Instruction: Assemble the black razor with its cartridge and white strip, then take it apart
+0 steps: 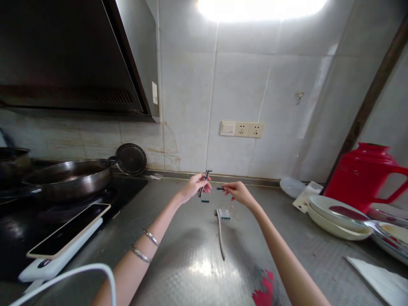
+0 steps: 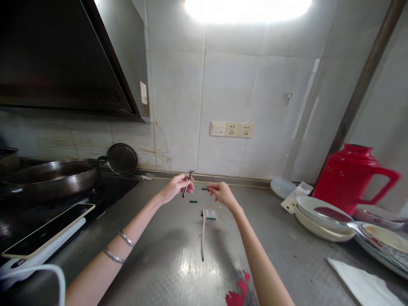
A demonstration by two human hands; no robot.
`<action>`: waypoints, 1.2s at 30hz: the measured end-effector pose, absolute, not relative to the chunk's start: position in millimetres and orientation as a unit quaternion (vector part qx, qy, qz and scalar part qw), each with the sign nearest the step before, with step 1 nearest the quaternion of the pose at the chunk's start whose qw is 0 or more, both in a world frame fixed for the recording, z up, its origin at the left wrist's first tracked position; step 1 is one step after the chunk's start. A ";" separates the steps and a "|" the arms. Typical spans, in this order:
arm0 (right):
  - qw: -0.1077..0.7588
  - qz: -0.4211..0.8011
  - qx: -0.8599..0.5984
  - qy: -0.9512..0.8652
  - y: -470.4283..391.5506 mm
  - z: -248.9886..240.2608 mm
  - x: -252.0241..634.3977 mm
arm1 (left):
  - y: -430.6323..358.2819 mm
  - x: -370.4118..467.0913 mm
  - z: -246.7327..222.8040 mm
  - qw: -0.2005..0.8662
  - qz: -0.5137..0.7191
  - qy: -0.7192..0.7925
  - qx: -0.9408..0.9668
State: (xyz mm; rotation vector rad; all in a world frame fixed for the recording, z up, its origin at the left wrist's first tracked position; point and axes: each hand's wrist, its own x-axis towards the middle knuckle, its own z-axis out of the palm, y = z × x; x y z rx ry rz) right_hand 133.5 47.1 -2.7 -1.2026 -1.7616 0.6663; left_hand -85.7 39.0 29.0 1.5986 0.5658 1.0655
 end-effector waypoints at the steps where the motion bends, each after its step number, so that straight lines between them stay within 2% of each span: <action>1: 0.449 0.279 -0.477 -0.703 45.7 1.3 131.8 | 38.5 -88.2 30.8 0.526 0.436 0.241 0.690; 9: 0.527 0.329 -0.399 -0.674 36.2 19.1 128.6 | 37.3 -86.9 27.1 0.522 0.374 0.252 0.724; 16: 0.529 0.282 -0.378 -0.706 27.2 30.1 124.6 | 36.8 -75.4 14.6 0.498 0.352 0.269 0.745; 36: 0.529 0.340 -0.348 -0.695 22.3 32.4 119.7 | 33.1 -67.5 8.8 0.504 0.342 0.254 0.751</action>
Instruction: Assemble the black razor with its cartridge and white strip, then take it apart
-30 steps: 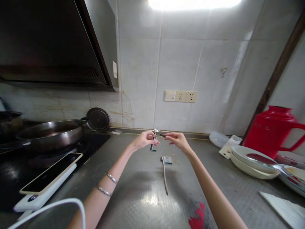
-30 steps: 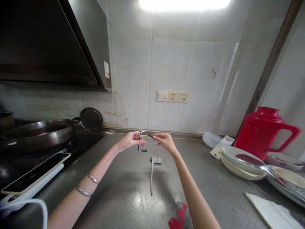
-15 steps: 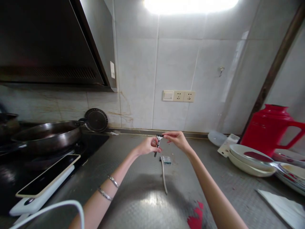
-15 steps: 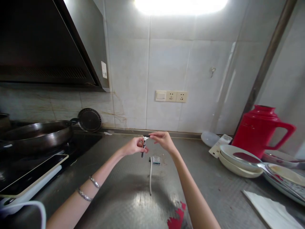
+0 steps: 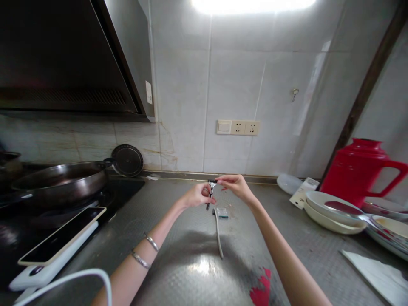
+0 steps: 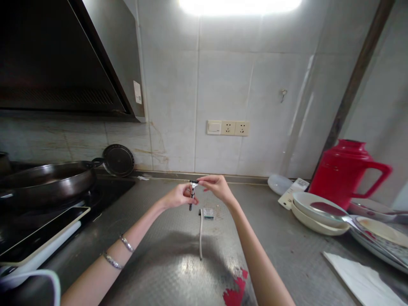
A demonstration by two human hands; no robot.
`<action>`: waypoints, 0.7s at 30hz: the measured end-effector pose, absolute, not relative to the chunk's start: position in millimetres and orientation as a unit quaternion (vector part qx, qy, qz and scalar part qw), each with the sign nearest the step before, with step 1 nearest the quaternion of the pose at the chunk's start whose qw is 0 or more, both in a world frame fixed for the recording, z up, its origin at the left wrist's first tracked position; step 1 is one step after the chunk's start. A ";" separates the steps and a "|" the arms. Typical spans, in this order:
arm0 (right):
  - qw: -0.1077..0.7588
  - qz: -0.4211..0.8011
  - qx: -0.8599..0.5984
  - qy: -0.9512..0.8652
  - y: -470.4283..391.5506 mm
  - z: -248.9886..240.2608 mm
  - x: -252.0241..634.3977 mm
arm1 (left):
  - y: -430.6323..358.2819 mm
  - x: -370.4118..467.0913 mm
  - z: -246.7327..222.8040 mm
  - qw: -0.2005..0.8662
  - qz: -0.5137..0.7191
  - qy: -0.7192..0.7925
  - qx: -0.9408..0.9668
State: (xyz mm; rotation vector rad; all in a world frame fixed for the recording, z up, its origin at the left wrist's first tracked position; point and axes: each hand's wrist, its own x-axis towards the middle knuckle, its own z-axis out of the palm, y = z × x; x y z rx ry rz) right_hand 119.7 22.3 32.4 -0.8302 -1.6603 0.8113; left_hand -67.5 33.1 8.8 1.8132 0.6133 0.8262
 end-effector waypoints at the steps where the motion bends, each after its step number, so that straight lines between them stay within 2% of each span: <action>1: 0.529 0.341 -0.347 -0.695 22.0 32.7 119.6 | 33.5 -67.5 8.5 0.504 0.344 0.254 0.750; 21: 0.529 0.319 -0.333 -0.713 20.1 32.3 115.0 | 37.4 -67.8 4.3 0.493 0.348 0.264 0.752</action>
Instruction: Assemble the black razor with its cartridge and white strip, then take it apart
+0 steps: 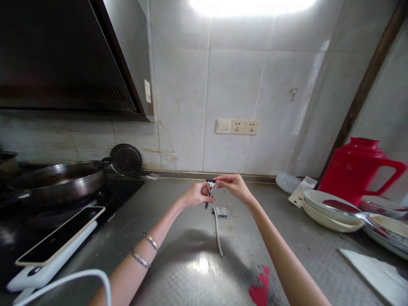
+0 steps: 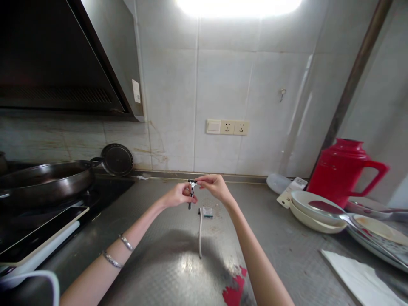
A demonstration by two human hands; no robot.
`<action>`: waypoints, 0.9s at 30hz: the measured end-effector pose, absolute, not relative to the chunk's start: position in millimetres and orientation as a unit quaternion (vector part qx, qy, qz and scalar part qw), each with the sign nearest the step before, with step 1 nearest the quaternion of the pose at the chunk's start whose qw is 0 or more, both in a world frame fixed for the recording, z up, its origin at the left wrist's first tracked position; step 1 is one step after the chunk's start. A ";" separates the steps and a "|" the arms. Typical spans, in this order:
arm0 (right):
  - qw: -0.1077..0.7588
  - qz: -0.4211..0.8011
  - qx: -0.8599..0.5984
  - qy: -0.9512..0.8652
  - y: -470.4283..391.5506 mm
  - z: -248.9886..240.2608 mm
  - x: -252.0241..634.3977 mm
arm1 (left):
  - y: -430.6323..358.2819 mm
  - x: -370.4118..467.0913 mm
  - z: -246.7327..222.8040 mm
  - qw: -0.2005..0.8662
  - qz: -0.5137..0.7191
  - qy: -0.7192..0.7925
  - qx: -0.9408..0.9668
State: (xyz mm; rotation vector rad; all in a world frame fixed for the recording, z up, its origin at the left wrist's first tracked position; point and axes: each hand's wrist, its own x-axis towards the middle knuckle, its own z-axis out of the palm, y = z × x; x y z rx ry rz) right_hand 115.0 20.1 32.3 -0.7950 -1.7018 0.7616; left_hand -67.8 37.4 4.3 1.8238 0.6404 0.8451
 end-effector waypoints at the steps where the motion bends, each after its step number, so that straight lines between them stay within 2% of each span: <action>1: 0.531 0.318 -0.334 -0.711 20.0 32.4 114.7 | 37.8 -67.9 3.8 0.493 0.348 0.264 0.752; 27: 0.557 0.284 -0.337 -0.704 20.7 30.1 110.7 | 30.0 -63.6 7.5 0.505 0.351 0.290 0.733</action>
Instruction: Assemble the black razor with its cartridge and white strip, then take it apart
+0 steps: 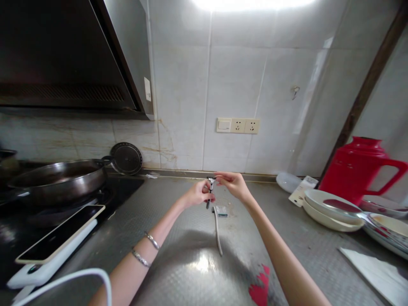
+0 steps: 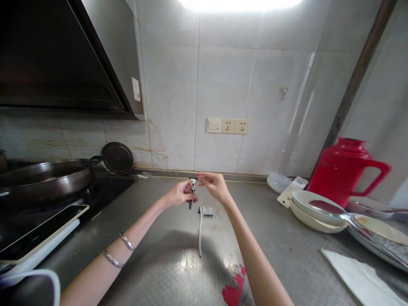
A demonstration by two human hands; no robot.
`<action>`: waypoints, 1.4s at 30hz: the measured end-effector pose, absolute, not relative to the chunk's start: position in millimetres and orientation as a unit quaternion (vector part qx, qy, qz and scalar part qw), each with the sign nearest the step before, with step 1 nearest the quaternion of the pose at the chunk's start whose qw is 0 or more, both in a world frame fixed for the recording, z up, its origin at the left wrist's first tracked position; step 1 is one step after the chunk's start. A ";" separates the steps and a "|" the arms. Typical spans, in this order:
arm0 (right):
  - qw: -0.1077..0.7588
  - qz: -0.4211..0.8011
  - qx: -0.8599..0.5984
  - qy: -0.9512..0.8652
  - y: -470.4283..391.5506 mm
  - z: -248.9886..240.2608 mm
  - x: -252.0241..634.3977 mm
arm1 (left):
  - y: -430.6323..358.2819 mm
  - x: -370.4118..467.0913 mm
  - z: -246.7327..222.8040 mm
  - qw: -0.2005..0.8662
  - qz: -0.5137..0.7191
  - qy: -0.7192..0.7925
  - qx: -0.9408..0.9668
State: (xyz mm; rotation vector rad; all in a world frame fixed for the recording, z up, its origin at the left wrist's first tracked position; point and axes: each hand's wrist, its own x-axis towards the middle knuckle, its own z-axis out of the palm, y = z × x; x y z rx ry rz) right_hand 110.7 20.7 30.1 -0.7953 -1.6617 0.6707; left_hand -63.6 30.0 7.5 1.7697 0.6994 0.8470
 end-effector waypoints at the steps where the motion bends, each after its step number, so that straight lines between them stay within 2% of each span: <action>1: 0.556 0.278 -0.340 -0.706 20.4 30.3 110.6 | 29.9 -63.2 7.4 0.506 0.352 0.291 0.732; 16: 0.521 0.203 -0.360 -0.747 11.2 39.5 111.5 | 23.6 -57.2 9.1 0.530 0.356 0.303 0.707; 20: 0.530 0.236 -0.359 -0.731 12.3 38.4 109.5 | 25.3 -56.9 7.0 0.538 0.359 0.305 0.699; 28: 0.535 0.385 -0.338 -0.672 19.2 31.8 115.8 | 33.6 -59.4 4.2 0.536 0.394 0.313 0.678; 33: 0.546 0.380 -0.409 -0.624 26.0 25.9 120.7 | 36.3 -62.1 8.4 0.494 0.444 0.335 0.668; 38: 0.467 0.360 -0.483 -0.647 27.4 21.1 114.6 | 39.2 -67.1 13.0 0.496 0.490 0.339 0.631; 42: 0.395 0.387 -0.472 -0.687 20.8 21.8 106.0 | 40.3 -68.5 15.2 0.483 0.520 0.341 0.616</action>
